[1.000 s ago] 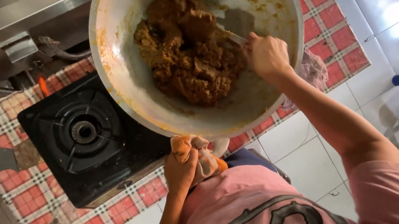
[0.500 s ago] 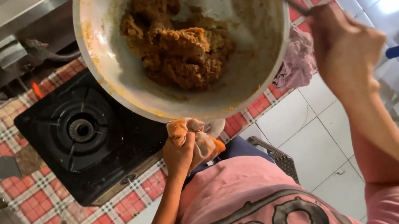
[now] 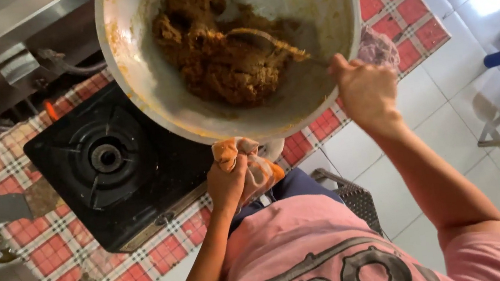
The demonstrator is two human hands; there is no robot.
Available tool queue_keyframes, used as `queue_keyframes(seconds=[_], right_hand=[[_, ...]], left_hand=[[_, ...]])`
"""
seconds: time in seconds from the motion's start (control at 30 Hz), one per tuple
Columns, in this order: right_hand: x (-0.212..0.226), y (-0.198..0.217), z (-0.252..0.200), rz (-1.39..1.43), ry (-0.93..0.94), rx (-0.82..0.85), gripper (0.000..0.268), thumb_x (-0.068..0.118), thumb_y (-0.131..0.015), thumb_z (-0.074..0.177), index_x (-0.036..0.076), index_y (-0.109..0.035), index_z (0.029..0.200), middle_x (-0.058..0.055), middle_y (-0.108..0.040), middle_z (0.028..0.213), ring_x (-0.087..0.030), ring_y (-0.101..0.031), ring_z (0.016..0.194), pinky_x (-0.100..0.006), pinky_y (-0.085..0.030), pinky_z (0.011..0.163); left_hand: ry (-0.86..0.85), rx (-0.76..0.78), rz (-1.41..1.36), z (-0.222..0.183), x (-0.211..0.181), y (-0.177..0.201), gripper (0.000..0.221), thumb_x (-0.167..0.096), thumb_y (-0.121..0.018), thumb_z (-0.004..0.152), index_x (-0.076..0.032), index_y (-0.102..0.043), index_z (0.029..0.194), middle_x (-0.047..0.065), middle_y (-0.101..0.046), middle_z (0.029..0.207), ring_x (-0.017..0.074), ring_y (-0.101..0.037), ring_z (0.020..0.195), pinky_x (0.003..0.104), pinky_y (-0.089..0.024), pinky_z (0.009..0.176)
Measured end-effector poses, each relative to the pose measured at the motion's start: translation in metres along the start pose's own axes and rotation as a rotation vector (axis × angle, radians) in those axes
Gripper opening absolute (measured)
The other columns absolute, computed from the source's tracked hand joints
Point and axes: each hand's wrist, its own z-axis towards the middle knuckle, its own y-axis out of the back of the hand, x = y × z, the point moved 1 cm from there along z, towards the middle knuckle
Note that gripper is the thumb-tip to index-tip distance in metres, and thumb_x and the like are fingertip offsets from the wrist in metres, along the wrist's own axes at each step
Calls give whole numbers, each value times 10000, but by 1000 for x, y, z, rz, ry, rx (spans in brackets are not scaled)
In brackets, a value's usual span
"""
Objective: Stirring a thick brown paste in a large wok using a metal spatula on a portable gas stove.
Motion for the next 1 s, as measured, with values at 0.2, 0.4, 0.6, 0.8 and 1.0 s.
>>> queue_keyframes(seconds=[0.2,0.4,0.6,0.8,1.0], right_hand=[[28,-49,-13,-46,5,-140,87,363,-533,1059,281,-527,1033,72,-628,646,-206,-687,510,-421,-555,503],[10,-35,2,41,92,-85,145,345,-438,1106,240,-518,1165,15,-637,698,-284,-721,569,-503,-576,561],[-26,44,33,-78,60,166,227,238,-453,1065,271,-593,1241,-48,-752,996,-380,-750,761,-592,-521,634],[-60,70,72,-571,264,108,491,390,-628,945,521,-454,1384,118,-618,1282,-146,-629,1133,-240,-570,887],[-86,87,130,-719,200,137,337,324,-561,1003,457,-644,1301,181,-715,1119,-124,-649,1083,-332,-437,745]], left_hand=[[-40,-3,-15,-2,-3,2,414,-458,-698,780,-96,-777,964,171,-776,925,439,-722,1000,507,-570,919],[-68,-6,-11,0,-1,1,464,-506,-727,748,-88,-768,946,172,-779,928,425,-721,1021,518,-570,896],[-118,-104,61,-1,-5,-1,428,-478,-709,748,-57,-744,817,185,-752,796,406,-735,920,505,-594,814],[-29,31,55,2,-6,2,421,-501,-591,746,-101,-694,825,70,-753,801,279,-724,796,410,-523,697],[-52,13,28,6,1,-2,360,-466,-643,749,-109,-672,793,61,-739,753,248,-722,727,397,-521,637]])
